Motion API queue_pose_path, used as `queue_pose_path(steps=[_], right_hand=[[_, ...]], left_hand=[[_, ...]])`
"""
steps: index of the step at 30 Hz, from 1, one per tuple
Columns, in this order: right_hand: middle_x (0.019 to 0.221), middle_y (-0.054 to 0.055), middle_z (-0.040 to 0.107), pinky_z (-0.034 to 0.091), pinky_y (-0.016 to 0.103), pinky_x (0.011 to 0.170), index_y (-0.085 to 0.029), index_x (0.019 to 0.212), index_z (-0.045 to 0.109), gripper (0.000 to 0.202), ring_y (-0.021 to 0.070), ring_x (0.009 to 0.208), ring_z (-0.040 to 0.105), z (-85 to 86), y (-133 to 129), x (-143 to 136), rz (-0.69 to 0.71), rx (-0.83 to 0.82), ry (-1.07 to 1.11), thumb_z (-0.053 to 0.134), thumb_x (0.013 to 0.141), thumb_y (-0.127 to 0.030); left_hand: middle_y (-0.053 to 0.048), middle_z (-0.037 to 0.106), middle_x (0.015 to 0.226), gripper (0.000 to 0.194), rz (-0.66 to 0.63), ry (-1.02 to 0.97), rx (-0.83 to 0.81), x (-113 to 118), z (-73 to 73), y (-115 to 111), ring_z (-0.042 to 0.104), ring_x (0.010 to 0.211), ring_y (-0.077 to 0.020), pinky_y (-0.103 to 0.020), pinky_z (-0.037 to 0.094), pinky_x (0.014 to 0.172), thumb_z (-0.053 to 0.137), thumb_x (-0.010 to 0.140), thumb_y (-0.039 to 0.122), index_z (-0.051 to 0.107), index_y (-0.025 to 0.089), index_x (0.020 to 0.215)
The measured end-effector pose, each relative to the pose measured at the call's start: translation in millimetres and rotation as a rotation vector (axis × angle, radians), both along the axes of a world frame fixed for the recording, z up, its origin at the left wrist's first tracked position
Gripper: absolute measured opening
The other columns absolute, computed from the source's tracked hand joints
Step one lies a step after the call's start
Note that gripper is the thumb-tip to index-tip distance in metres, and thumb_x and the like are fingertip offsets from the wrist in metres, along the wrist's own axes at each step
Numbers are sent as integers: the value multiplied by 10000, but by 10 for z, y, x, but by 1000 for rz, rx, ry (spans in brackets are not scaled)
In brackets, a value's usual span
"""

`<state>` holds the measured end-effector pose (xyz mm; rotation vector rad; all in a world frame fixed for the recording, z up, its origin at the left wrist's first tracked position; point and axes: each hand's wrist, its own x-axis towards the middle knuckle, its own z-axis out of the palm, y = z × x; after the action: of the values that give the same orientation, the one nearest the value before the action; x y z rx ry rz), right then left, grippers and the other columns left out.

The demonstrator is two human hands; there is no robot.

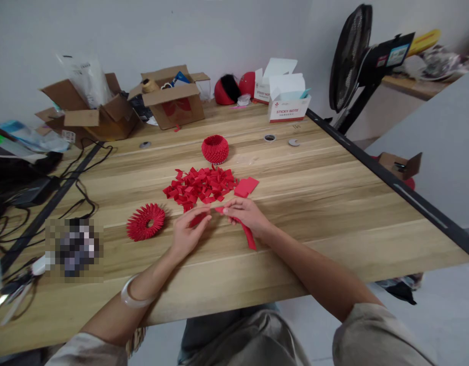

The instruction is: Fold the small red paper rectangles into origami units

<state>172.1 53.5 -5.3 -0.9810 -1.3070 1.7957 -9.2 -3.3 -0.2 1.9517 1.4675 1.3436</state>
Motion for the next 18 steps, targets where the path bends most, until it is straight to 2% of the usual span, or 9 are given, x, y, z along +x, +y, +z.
queue_pose_path(steps=[2,4,7,11,15,18], right_hand=[[861,39,689,502,278,744,-180,860,634,239,137,771,631,-24,49,14,-146,178,-77,653,719,-371],[1030,61,666,456,345,910,-197,930,650,255,185,989,603,-61,84,27,-249,345,-174,611,758,-381],[1150,70,619,408,384,984,-214,971,657,239,211,1125,541,-128,83,32,-284,541,-248,582,786,-347],[1068,71,656,429,376,960,-213,910,668,169,195,1051,590,-174,8,10,-222,676,-260,546,811,-274],[993,90,678,457,369,909,-191,835,665,139,195,969,622,-136,-69,-20,-197,767,-316,534,810,-228],[961,94,680,478,363,867,-186,824,660,123,193,909,634,-101,-106,-44,-169,796,-346,545,797,-222]], left_hand=[[-96,667,1036,179,128,75,78,-42,-16,23,603,979,-209,-376,443,912,553,804,235,659,178,937],[-101,616,1101,185,226,213,65,-93,-32,51,553,1039,-234,-411,408,939,552,795,246,654,184,937],[-123,565,1122,243,303,436,-57,-153,-58,87,508,1052,-286,-450,402,903,583,757,254,648,184,980],[-113,624,956,186,262,534,-109,-200,-130,139,550,918,-271,-413,436,823,544,760,162,674,175,892],[-98,656,853,257,141,459,-82,-238,-201,194,594,823,-216,-351,468,784,447,772,51,677,155,820],[-100,676,873,259,128,375,-11,-231,-195,192,610,820,-205,-348,476,777,445,782,42,669,150,855]])
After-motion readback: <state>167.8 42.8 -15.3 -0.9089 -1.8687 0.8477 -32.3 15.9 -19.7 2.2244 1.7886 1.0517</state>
